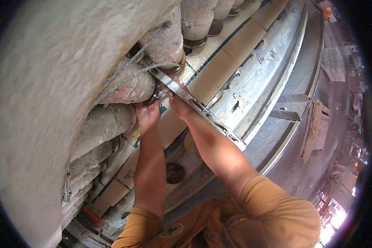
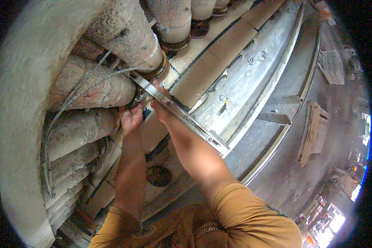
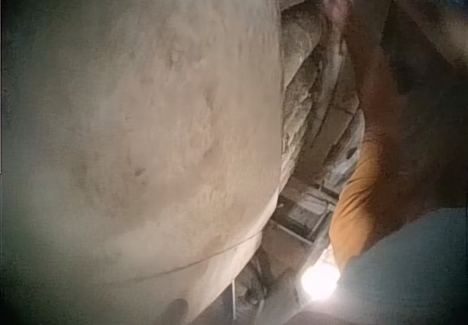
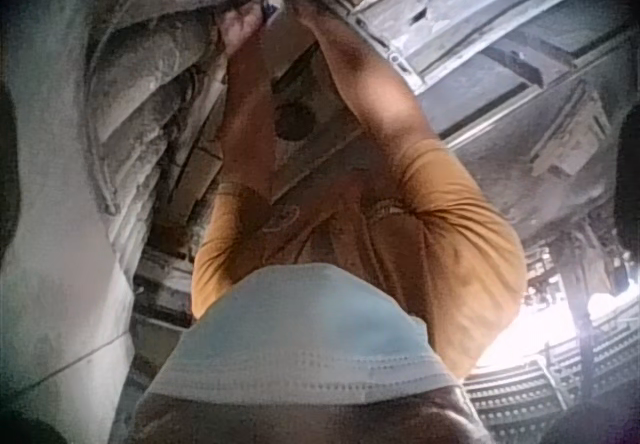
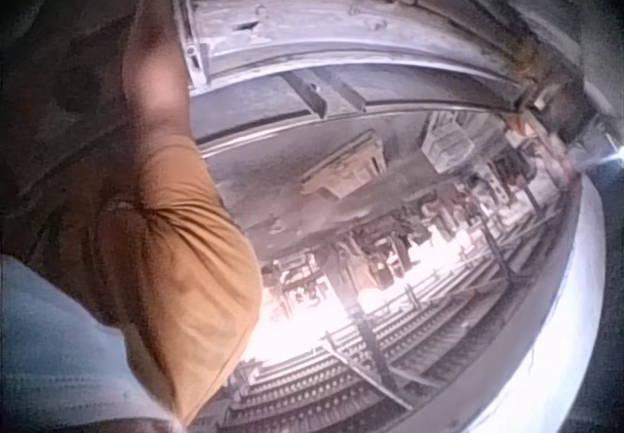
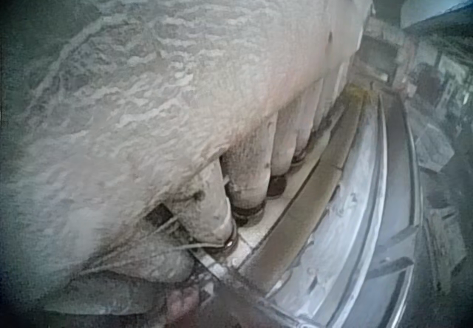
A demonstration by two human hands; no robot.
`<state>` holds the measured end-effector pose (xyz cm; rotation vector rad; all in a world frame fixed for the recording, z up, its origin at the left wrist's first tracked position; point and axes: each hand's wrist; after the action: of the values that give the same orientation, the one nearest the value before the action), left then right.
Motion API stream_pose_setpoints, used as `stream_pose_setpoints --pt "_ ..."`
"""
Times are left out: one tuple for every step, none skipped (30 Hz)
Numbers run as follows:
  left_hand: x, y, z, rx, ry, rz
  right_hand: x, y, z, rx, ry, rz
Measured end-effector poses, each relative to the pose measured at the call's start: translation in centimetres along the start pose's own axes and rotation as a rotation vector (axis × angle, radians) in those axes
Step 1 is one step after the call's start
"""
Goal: The person picks up a dirty circular metal disc and scrapes its surface with a small tool, then places it on a shelf. The person repeats this process with another disc, scraping and placing it on the shelf. The person then uses a wrench to tighten a bolt on a metal bracket above the shelf.
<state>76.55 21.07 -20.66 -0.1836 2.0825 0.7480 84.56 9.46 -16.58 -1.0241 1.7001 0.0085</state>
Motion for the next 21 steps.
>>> stream_pose_setpoints --pt "-0.1 0.0 -0.1 0.002 0.004 0.000 0.5 0.4 0.4 0.041 -0.031 -0.039" --pt "-0.9 0.0 -0.4 0.001 0.010 0.001 0.4 0.2 0.5 0.053 -0.094 -0.096" --pt "-1.5 0.1 -0.6 0.001 0.016 0.001 0.3 0.0 0.6 0.065 -0.156 -0.153" --pt "-1.5 0.0 -0.6 -0.009 -0.011 0.000 0.5 0.1 1.0 0.054 -0.156 -0.157" --pt "-1.2 0.0 -0.6 -0.023 -0.038 -0.001 0.4 0.2 1.5 0.042 -0.159 -0.160" --pt "-0.9 0.0 -0.6 -0.035 -0.066 -0.002 0.4 0.3 1.7 0.015 -0.150 -0.136" --pt "-0.6 0.0 -0.5 -0.005 -0.058 -0.019 0.5 0.3 1.9 -0.010 -0.138 -0.112" --pt "-0.1 0.2 -0.3 0.021 -0.047 -0.035 -0.1 0.2 1.8 -0.055 -0.115 -0.060" --pt "0.4 0.4 -0.1 0.048 -0.036 -0.053 -0.6 0.1 1.6 -0.099 -0.092 -0.008" --pt "0.9 0.4 -0.1 0.033 -0.036 -0.058 -0.8 0.3 1.3 -0.051 -0.109 -0.020" --pt "0.4 0.1 -0.1 0.024 -0.040 -0.067 -0.6 0.2 1.0 0.003 -0.123 -0.037" --pt "0.0 -0.1 -0.1 0.016 -0.044 -0.077 -0.5 0.1 0.6 0.059 -0.136 -0.055" --pt "-0.5 -0.4 -0.2 -0.005 -0.010 -0.035 0.2 0.2 0.3 0.017 -0.080 -0.157" --pt "-0.9 -0.6 -0.4 -0.030 0.024 0.009 1.3 0.4 -0.1 -0.026 -0.027 -0.257" --pt "-0.6 -0.6 -0.5 -0.061 0.064 0.053 1.4 0.5 -1.1 -0.102 0.020 -0.202" --pt "-0.3 -0.6 -0.5 -0.059 0.071 0.043 1.6 0.5 -2.1 -0.174 0.071 -0.146" --pt "0.8 -0.2 -0.3 -0.068 0.081 0.032 0.1 0.0 -4.2 -0.279 0.110 0.062" --pt "1.5 -0.1 0.0 -0.065 0.086 0.020 -0.9 -0.6 -5.8 -0.371 0.158 0.270" --pt "1.9 -0.1 -0.1 0.024 -0.078 0.050 -1.8 -0.2 -6.9 -0.388 0.183 0.399" --pt "2.5 0.3 -0.5 0.115 -0.243 0.081 -3.0 1.1 -7.6 -0.402 0.209 0.532" --pt "3.2 0.8 -0.9 0.200 -0.407 0.113 -3.6 1.8 -8.0 -0.420 0.230 0.665"
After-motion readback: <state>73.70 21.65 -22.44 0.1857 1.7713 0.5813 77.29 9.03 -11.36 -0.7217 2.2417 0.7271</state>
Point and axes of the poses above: each hand's wrist, its own z-axis towards the middle knuckle, its own x-axis out of the back of the hand, y = z × x, and after that the axes turned 15 degrees about z, right-handed
